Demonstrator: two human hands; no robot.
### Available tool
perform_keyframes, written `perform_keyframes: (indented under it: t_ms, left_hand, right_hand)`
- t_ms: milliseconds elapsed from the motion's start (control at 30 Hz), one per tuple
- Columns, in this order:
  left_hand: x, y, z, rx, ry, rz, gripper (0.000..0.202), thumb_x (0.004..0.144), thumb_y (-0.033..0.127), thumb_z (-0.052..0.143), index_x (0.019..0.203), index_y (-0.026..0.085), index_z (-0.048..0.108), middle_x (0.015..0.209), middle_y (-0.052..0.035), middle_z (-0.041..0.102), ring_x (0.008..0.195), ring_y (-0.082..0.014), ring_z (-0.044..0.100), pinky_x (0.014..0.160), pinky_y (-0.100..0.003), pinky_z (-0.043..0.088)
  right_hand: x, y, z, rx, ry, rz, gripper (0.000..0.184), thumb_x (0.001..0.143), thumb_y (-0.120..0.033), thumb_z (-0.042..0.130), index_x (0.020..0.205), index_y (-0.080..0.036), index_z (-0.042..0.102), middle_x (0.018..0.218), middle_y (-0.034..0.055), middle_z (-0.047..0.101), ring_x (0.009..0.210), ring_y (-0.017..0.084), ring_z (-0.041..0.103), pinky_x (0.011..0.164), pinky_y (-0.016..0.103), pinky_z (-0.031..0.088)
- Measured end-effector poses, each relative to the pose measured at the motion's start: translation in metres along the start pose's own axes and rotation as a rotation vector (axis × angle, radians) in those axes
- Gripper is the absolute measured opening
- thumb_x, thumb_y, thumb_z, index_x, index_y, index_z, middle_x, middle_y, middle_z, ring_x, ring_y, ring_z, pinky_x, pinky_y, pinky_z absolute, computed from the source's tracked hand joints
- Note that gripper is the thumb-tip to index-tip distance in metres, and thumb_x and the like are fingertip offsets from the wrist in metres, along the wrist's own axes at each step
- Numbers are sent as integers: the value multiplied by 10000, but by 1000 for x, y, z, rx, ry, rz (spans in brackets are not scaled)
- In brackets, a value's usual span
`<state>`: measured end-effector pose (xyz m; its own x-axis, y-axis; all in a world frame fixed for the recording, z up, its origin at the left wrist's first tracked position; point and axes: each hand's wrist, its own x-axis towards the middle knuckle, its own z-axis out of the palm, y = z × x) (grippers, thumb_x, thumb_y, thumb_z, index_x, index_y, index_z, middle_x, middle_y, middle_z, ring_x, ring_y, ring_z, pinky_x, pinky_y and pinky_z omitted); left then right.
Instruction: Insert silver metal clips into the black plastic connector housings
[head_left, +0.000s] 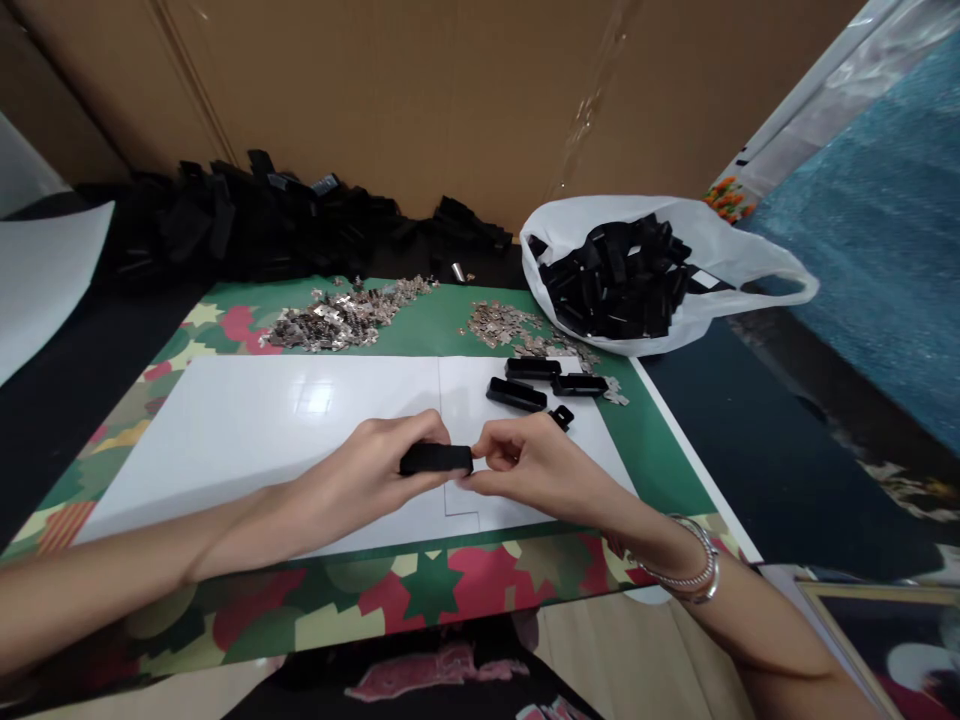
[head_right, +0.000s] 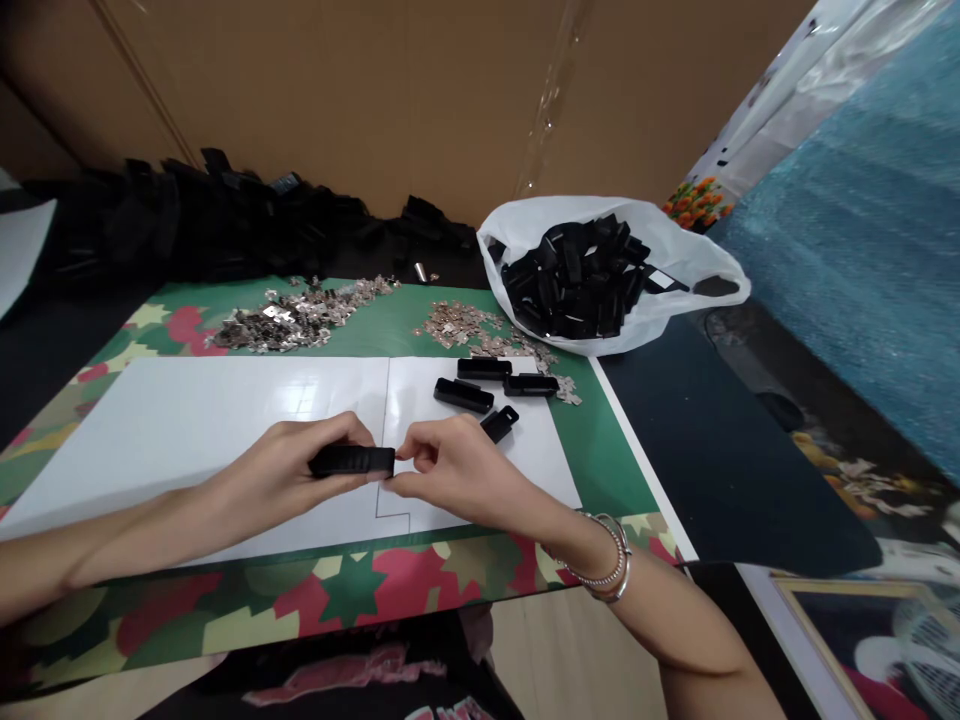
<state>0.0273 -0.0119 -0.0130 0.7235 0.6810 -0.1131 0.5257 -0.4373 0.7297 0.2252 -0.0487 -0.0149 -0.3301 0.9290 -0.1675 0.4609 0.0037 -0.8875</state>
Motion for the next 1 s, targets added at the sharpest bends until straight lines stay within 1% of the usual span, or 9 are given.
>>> perform_keyframes:
  t_ms: [167, 300, 400, 533, 567, 633, 767, 900, 1000]
  left_hand:
    - [0, 0, -1, 57, 4, 16, 88, 854, 292, 512, 852, 206, 497, 685, 29, 546, 556, -108, 475, 501, -205, 311]
    - [4, -1, -4, 42, 9, 19, 110, 847, 312, 521, 861, 203, 518, 713, 23, 566, 597, -118, 509, 521, -207, 330]
    - [5, -1, -4, 16, 23, 34, 140, 846, 343, 525, 871, 206, 537, 739, 18, 586, 635, -127, 535, 548, -209, 351]
    - [4, -3, -5, 18, 50, 114, 194, 825, 392, 562, 850, 201, 541, 743, 19, 591, 647, -128, 546, 571, -209, 360]
    - [3, -3, -6, 24, 47, 138, 205, 819, 398, 571, 848, 198, 542, 740, 18, 591, 649, -128, 548, 577, -209, 363]
    - [3, -3, -8, 29, 19, 172, 206, 815, 389, 581, 857, 191, 543, 745, 13, 599, 659, -129, 554, 586, -208, 370]
    - [3, -1, -13, 25, -32, 222, 174, 827, 339, 576, 888, 178, 548, 782, -2, 617, 679, -124, 558, 598, -202, 374]
    - [4, 0, -14, 31, -21, 232, 179, 835, 354, 559, 881, 181, 548, 770, -3, 605, 666, -124, 547, 593, -204, 373]
    - [4, -1, -14, 28, -8, 242, 182, 834, 356, 557, 880, 179, 557, 765, -4, 595, 662, -123, 538, 590, -205, 372]
  right_hand:
    - [3, 2, 0, -13, -14, -7, 192, 674, -190, 679, 593, -154, 508, 477, -89, 339, 477, 50, 304, 490, 203, 266]
    - [7, 2, -2, -44, -24, -16, 183, 673, -206, 682, 613, -156, 516, 500, -83, 362, 485, 51, 317, 489, 201, 264]
    - [8, 1, -3, -123, -3, -37, 188, 672, -193, 670, 599, -160, 500, 513, -78, 370, 491, 54, 328, 489, 201, 266]
    - [8, 1, -5, -274, -21, -145, 119, 674, -198, 657, 670, -165, 542, 545, -69, 400, 507, 61, 366, 490, 199, 269]
    - [7, 1, -5, -307, -28, -178, 119, 677, -213, 658, 681, -166, 548, 548, -68, 398, 505, 60, 360, 490, 198, 266]
    - [6, 1, -5, -354, -29, -244, 155, 682, -233, 661, 642, -165, 528, 531, -73, 369, 491, 54, 323, 486, 196, 253]
    - [4, 2, -2, -365, -13, -340, 238, 678, -227, 653, 562, -164, 454, 492, -80, 320, 473, 47, 266, 475, 197, 233]
    - [2, 1, -1, -361, 16, -378, 239, 689, -225, 635, 556, -168, 444, 489, -74, 330, 470, 50, 268, 475, 200, 242]
    - [1, 0, -1, -354, 23, -403, 246, 725, -244, 608, 561, -168, 441, 496, -67, 338, 469, 51, 273, 475, 196, 250]
